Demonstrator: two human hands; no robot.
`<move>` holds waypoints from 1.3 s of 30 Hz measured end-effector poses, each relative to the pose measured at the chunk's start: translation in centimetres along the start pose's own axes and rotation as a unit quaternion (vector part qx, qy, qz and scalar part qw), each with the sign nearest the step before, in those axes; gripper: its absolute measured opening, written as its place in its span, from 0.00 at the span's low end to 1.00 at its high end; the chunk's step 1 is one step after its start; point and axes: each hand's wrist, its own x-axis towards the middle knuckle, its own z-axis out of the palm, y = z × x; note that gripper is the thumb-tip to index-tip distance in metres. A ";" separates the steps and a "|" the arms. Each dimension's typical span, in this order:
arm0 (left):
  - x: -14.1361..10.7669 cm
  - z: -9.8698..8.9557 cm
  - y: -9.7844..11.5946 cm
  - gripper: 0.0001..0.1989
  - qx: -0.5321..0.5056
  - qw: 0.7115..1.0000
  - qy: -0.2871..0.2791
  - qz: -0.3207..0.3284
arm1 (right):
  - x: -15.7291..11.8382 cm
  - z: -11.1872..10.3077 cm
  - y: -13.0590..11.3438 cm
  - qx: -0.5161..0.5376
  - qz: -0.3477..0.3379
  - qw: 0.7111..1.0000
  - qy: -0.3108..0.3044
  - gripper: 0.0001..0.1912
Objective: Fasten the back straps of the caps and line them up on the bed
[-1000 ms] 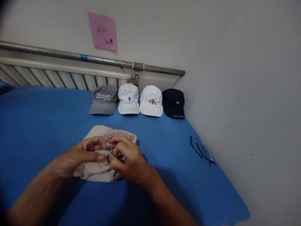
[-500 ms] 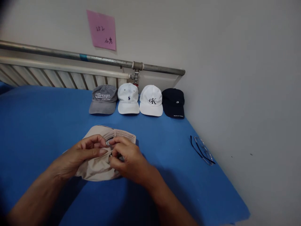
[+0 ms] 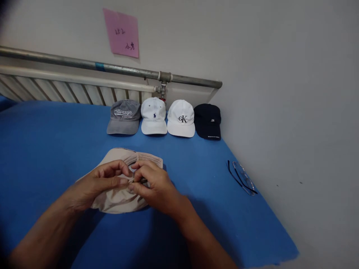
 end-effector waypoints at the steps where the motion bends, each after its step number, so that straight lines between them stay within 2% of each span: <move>1: 0.0 0.0 0.0 0.10 0.000 1.000 -0.001 -0.003 | 0.0 0.0 0.0 0.003 -0.001 1.000 0.002 0.08; 8: 0.0 -0.6 -0.3 0.12 -0.020 1.000 0.005 -0.015 | 0.0 -1.1 -0.2 0.052 0.037 0.997 -0.035 0.09; 11: 0.0 -0.7 -0.3 0.11 -0.007 1.000 0.004 -0.010 | -0.1 -1.4 -0.2 0.066 0.068 0.994 -0.047 0.09; 14: 0.0 -0.7 -0.2 0.11 0.006 1.000 0.001 -0.006 | -0.1 -1.3 -0.1 0.074 0.069 0.994 -0.052 0.08; 22: 0.0 -0.4 0.2 0.10 0.017 1.000 0.000 -0.004 | -0.2 -0.8 0.8 0.003 0.036 0.998 -0.051 0.08; 33: 0.1 -0.4 -0.3 0.10 0.009 1.000 0.003 -0.012 | 0.1 -0.2 0.4 -0.081 0.011 0.997 -0.017 0.06; 39: -0.2 -0.3 0.3 0.10 0.006 0.999 0.013 -0.048 | 0.0 -0.4 0.5 -0.020 0.068 0.997 -0.017 0.07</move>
